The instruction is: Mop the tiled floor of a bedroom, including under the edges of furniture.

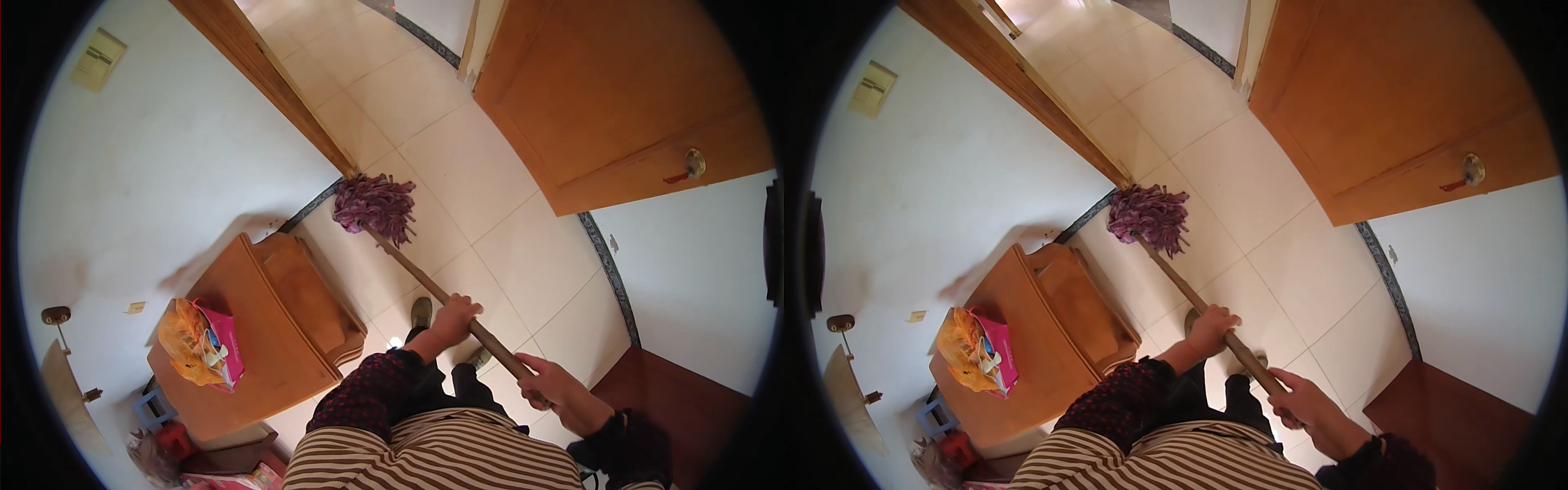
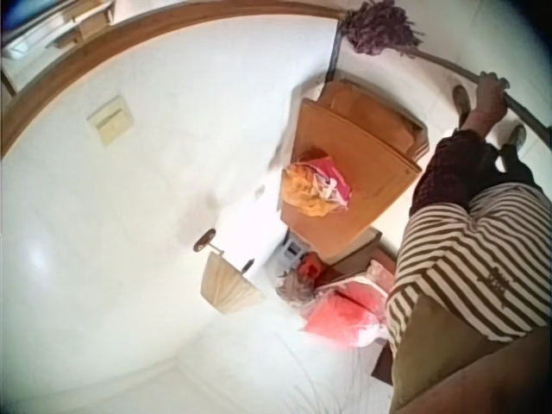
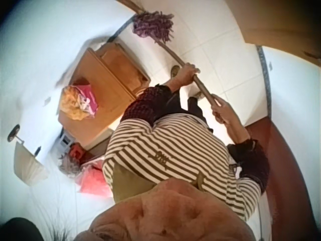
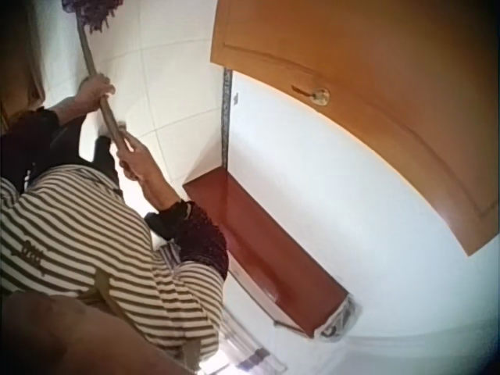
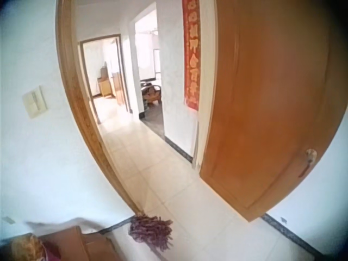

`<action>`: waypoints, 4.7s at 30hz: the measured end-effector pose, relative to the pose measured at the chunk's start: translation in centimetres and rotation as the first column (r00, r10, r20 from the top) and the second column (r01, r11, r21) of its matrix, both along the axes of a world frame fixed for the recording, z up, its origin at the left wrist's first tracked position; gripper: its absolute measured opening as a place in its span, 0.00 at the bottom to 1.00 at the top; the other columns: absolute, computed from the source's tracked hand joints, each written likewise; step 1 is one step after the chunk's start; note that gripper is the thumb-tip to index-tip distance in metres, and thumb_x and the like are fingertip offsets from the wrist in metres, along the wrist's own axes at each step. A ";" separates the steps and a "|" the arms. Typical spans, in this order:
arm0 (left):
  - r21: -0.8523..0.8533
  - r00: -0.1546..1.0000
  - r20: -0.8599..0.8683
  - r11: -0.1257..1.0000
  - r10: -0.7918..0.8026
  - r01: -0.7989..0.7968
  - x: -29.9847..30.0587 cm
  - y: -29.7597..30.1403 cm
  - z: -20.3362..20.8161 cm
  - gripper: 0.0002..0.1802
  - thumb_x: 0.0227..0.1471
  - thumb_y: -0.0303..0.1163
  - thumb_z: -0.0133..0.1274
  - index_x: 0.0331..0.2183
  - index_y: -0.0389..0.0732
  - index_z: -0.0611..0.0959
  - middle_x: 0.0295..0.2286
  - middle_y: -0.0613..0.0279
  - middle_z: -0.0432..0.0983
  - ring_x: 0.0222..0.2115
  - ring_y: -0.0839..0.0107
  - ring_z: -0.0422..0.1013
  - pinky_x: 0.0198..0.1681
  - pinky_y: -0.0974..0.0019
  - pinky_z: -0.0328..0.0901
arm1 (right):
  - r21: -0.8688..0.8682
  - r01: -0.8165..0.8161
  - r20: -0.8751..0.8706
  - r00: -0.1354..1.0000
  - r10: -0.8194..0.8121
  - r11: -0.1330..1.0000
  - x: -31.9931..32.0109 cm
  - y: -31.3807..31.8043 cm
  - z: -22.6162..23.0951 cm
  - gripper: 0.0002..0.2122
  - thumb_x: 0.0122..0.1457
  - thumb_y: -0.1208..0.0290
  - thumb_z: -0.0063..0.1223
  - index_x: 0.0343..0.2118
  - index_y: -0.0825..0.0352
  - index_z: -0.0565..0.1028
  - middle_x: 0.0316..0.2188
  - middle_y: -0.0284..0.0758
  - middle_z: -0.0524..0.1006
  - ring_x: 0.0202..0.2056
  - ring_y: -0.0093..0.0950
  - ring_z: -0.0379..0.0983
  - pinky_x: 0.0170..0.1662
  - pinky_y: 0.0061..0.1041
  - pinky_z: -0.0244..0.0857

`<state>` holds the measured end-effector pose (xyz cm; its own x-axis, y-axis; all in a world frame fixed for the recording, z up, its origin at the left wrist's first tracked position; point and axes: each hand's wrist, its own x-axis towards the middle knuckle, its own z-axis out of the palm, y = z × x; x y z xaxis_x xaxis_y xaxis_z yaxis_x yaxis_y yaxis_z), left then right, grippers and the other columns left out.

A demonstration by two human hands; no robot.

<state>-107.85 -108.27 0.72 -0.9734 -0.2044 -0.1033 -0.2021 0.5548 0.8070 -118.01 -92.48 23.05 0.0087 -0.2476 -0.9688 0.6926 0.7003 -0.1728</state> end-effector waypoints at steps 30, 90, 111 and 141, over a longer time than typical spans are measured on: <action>-0.031 0.804 0.584 0.994 0.107 -0.109 17.5 -9.8 -9.6 0.29 0.42 0.35 0.54 0.48 0.40 0.68 0.40 0.40 0.68 0.42 0.46 0.66 0.45 0.52 0.63 | 0.023 -0.352 -0.705 0.658 0.265 0.936 -8.8 -15.9 -11.5 0.24 0.50 0.69 0.47 0.54 0.61 0.64 0.22 0.35 0.73 0.17 0.23 0.67 0.17 0.23 0.60; 0.341 0.000 0.740 -0.375 0.672 -0.862 -17.8 50.7 5.2 0.19 0.46 0.39 0.50 0.41 0.42 0.77 0.37 0.48 0.74 0.39 0.50 0.70 0.42 0.56 0.64 | 0.538 -0.828 -0.840 -0.509 -0.189 -0.158 -33.4 -51.4 -8.6 0.12 0.50 0.70 0.43 0.15 0.71 0.69 0.07 0.40 0.64 0.09 0.33 0.65 0.11 0.33 0.56; 0.193 -0.036 0.596 -0.187 0.802 -0.963 -24.8 47.9 19.8 0.12 0.37 0.41 0.54 0.22 0.42 0.81 0.23 0.55 0.75 0.26 0.51 0.71 0.31 0.56 0.66 | 0.390 -0.915 -0.918 -0.395 0.032 -0.102 -23.6 -53.4 -2.3 0.14 0.48 0.65 0.42 0.16 0.72 0.68 0.04 0.41 0.61 0.04 0.33 0.58 0.08 0.31 0.47; 0.175 0.046 0.418 -0.031 0.907 -0.984 -24.5 45.8 16.9 0.12 0.36 0.39 0.54 0.22 0.39 0.79 0.21 0.46 0.74 0.25 0.47 0.71 0.30 0.52 0.66 | 0.403 -0.915 -0.909 -0.396 0.131 0.028 -27.5 -52.0 -1.9 0.12 0.49 0.61 0.45 0.21 0.66 0.71 0.05 0.36 0.63 0.04 0.27 0.57 0.07 0.26 0.46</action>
<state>-132.30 -62.45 17.63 0.1384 -0.8338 -0.5345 -0.4167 -0.5386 0.7323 -145.54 -144.51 21.10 0.1471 -0.9659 -0.2130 -0.9285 -0.0606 -0.3664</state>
